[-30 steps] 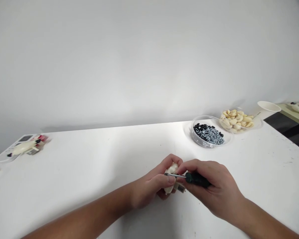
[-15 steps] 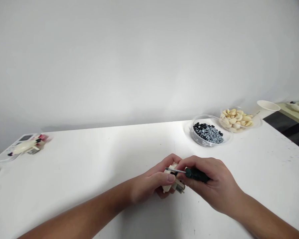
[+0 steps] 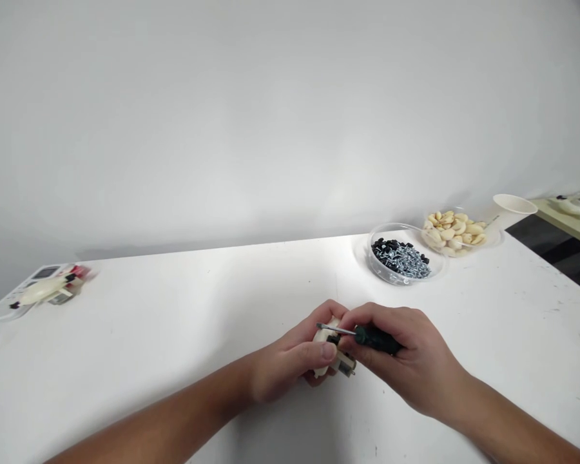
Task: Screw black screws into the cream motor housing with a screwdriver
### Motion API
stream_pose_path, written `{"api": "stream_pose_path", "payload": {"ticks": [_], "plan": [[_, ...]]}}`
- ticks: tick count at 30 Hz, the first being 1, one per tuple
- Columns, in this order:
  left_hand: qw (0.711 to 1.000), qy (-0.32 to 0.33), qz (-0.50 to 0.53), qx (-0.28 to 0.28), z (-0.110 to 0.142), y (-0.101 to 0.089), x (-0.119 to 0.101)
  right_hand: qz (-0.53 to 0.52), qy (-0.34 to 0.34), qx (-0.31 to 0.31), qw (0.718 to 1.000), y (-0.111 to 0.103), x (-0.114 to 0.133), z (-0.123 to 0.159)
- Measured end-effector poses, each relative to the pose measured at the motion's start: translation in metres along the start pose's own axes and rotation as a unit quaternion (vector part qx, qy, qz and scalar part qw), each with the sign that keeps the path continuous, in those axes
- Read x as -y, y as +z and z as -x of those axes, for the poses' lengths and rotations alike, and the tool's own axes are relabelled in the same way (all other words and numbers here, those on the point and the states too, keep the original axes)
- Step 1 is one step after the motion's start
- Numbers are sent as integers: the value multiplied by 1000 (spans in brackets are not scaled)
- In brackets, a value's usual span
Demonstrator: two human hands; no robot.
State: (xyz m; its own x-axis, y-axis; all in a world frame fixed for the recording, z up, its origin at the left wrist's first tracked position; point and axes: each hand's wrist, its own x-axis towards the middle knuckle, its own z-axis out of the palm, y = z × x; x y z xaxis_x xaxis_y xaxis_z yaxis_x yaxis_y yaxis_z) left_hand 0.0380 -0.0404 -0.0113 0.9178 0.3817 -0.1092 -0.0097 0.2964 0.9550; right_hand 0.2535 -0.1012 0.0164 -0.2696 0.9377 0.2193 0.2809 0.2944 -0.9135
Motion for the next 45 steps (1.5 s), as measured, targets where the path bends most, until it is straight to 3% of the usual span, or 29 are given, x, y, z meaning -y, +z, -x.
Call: {"api": "stream_pose_path", "payload": {"ticks": [4,9,15,21,25,28,33,36,39,45], "plan": [[999,21,26,-7,0,3,-1,34,-22,-6,999,0,1,0],[998,56,-1,-1,0,8,-8,107,-100,-27,989,-1,0,1],[998,55,-22,-2,0,10,-13,119,-118,-16,986,-3,-3,1],[996,72,-39,-28,1,11,-5,78,-50,-18,996,-6,-1,0],[991,83,-42,-91,3,10,-2,53,27,9,998,-13,4,2],[987,90,-47,-128,3,7,-2,56,38,3,998,-21,6,3],[977,112,-74,-162,3,2,-1,143,-12,14,990,-31,0,3],[977,111,-72,-169,4,2,1,198,-67,-11,978,-32,-3,4],[979,109,-66,-162,4,3,1,218,-104,-41,969,-32,-4,6],[977,114,-70,-166,3,5,-2,241,-135,-39,960,-27,-6,7]]}}
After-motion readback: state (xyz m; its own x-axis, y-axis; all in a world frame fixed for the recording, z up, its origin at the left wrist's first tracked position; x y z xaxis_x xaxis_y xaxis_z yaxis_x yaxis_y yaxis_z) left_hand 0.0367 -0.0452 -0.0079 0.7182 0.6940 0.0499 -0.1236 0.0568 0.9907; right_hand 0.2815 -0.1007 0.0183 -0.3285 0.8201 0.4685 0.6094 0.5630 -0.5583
